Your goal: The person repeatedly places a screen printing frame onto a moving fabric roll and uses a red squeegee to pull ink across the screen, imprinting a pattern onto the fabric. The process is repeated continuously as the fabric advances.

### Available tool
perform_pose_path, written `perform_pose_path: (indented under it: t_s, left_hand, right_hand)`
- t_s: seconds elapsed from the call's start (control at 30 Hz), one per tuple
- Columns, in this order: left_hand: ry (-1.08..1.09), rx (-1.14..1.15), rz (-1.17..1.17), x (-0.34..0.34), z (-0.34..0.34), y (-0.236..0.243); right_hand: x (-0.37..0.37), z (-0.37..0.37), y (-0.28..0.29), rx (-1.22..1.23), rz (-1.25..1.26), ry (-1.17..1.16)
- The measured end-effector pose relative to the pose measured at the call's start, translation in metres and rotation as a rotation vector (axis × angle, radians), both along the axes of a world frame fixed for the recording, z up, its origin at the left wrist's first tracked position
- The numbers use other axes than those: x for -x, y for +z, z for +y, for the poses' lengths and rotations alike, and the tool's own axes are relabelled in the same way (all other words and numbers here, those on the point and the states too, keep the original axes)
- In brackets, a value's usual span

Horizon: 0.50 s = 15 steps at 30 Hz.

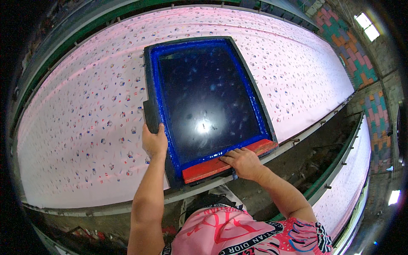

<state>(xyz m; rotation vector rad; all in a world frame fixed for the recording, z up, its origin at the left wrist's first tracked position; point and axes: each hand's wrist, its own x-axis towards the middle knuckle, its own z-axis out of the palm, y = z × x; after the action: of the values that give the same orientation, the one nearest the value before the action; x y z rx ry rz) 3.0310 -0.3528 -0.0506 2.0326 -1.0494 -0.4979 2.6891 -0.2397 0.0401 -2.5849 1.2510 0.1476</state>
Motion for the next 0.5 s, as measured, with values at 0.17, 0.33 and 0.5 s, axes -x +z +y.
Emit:
perform_pose_path:
  t_s: [0.17, 0.33, 0.5]
  left_hand:
    - [-0.008, 0.059, 0.018, -0.003, -0.002, -0.006]
    - [-0.009, 0.127, 0.115, -0.006, -0.005, -0.016]
    - [0.007, 0.153, 0.113, -0.007, -0.005, -0.023]
  right_hand:
    - [0.004, -0.008, 0.002, 0.039, -0.030, 0.063]
    - [-0.001, -0.006, 0.003, -0.056, -0.001, -0.025]
    - [0.004, -0.009, -0.027, 0.269, -0.127, 0.017]
